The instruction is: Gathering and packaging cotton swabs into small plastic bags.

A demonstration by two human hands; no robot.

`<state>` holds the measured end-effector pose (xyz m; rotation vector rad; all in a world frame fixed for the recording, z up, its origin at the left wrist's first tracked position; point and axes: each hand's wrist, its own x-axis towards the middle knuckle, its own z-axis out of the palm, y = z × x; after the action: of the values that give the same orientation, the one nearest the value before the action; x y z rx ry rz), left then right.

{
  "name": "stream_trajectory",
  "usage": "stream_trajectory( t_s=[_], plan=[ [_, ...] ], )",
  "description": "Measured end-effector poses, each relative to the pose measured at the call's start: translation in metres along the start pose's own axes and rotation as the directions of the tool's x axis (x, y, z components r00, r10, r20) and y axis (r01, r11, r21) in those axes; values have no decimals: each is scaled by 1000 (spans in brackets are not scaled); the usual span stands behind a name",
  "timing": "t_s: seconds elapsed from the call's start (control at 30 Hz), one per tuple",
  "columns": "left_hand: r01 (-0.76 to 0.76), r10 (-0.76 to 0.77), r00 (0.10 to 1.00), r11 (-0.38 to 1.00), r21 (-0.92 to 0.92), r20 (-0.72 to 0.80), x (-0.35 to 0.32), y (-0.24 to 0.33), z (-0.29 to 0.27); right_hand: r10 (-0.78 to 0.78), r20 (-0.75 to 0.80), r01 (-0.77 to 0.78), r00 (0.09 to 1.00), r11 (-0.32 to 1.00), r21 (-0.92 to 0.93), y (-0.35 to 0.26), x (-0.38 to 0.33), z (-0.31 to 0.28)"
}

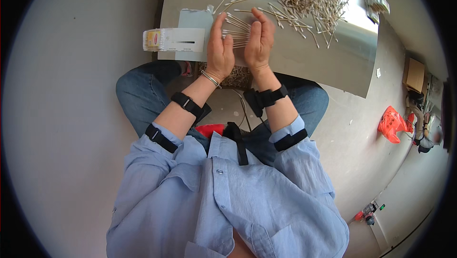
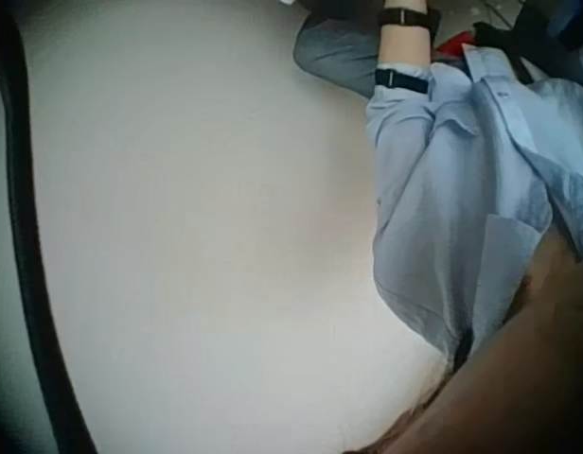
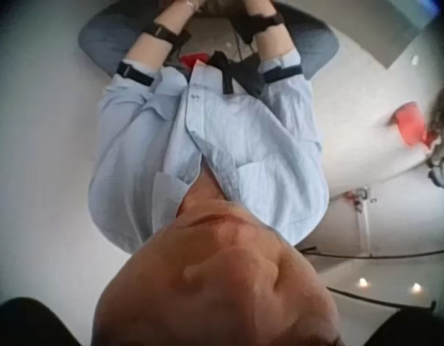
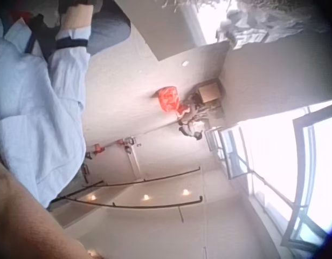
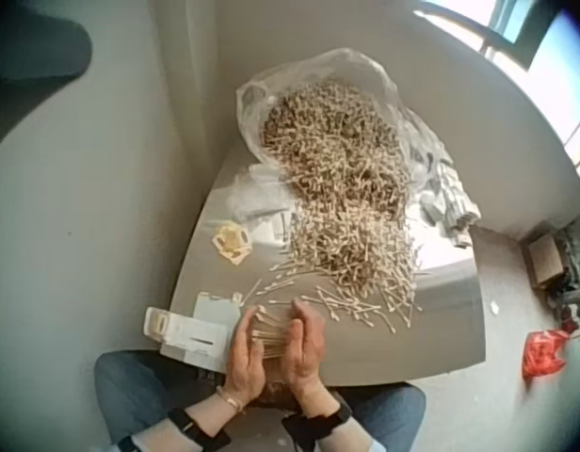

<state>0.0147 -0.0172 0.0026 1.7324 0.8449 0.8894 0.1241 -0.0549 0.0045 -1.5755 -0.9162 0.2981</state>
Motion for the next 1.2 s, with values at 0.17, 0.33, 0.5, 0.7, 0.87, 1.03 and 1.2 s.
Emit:
stream_trajectory(
  t_s=[0.17, 0.33, 0.5, 0.7, 0.87, 1.03, 1.2],
  plan=[
    [-41, 4, 985, 976, -214, -173, 1, -10, 1, -181, 247, 292, 952, 778, -557, 9, 27, -9],
    [48, -67, 992, 982, -182, -103, -1, 2, -3, -174, 366, 367, 914, 741, -562, 7, 17, -13],
    [31, -64, 991, 964, -263, -116, -1, -2, -4, -183, 424, 384, 887, 803, -456, 0, 4, -17],
    [23, -56, 994, 945, -325, -93, -2, -2, -2, 140, 60, -148, 988, 976, 160, 5, -5, -11],
    [54, -74, 995, 957, -286, -60, -1, 0, 0, 186, 91, -205, 978, 928, 310, -6, -19, 3],
    [61, -92, 992, 950, -306, -88, 1, 0, 0, 182, 70, -195, 981, 899, 393, -5, -21, 4],
    [62, -103, 987, 950, -306, -122, 2, 3, 1, 128, 131, -165, 983, 930, 328, 1, -11, 0]
  ],
)
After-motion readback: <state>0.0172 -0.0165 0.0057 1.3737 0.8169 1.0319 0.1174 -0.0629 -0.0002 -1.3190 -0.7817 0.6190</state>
